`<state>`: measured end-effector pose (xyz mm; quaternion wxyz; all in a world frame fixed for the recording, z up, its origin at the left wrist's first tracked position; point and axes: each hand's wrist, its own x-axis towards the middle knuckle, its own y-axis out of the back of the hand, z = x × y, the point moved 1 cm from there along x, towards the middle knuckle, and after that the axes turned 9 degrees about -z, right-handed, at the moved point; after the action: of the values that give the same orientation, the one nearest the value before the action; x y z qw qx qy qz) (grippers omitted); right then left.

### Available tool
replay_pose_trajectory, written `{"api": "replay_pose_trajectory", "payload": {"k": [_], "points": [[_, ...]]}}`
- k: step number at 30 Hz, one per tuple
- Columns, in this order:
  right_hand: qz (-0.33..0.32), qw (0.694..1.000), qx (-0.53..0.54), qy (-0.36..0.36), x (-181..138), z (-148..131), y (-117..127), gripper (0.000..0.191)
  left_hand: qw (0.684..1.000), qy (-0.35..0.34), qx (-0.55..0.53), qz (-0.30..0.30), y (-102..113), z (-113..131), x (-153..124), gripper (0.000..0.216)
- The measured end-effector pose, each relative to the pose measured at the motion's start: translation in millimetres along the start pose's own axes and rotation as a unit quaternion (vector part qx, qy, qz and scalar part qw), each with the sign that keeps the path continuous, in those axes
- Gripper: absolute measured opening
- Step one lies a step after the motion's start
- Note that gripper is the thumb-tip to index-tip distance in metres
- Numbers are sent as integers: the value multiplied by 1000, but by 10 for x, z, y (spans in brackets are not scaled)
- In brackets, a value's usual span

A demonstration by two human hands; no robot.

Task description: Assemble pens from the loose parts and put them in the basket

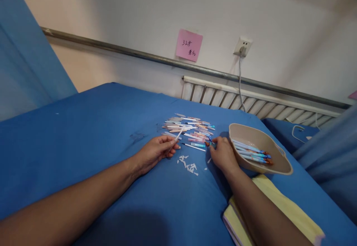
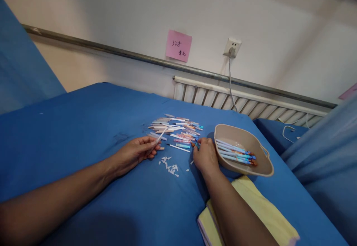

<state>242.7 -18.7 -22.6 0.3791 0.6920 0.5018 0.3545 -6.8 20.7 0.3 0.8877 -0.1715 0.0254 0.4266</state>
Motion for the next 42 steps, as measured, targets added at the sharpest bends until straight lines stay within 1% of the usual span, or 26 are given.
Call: {"api": "replay_pose_trajectory", "payload": {"k": [2, 4, 8, 13, 19, 21, 27, 30, 32, 34, 38, 42], "points": [[-25, 998, -57, 8, -38, -28, 25, 25, 1000, 1, -1, 0, 4, -9, 0, 22], [-53, 995, -89, 6, -50, -38, 29, 23, 1000, 3, 0, 2, 4, -11, 0, 22], [-79, 991, -105, 5, -31, -28, 12, 20, 1000, 2, 0, 0, -2, 2, -6, 21], [-86, 991, -102, 13, -28, -36, 14, 19, 1000, 6, -5, -1, -11, 18, -17, 21], [-56, 992, -102, 50, -43, -42, -1, 20, 1000, 12, -3, 5, -30, 42, -23, 21], [-55, 993, -91, 59, -37, -36, -16, 19, 1000, 14, -4, 5, -34, 48, -22, 21], [-73, 991, -53, 100, -31, -83, -24, 15, 1000, 9, 0, 6, -39, 46, -15, 22], [-79, 986, -54, 137, -58, -153, -9, 19, 1000, 8, 2, 5, -40, 43, -16, 23], [-96, 979, -58, 169, -80, -198, -4, 23, 1000, 9, 2, 7, -38, 42, -17, 23], [-112, 974, -67, 186, -95, -228, -2, 24, 1000, 8, 2, 7, -35, 43, -17, 23], [-125, 971, -95, 180, -105, -253, 5, 20, 1000, 10, 3, 4, -34, 48, -16, 20], [-125, 971, -100, 179, -115, -271, 16, 17, 1000, 13, -1, 3, -36, 52, -16, 20]]}}
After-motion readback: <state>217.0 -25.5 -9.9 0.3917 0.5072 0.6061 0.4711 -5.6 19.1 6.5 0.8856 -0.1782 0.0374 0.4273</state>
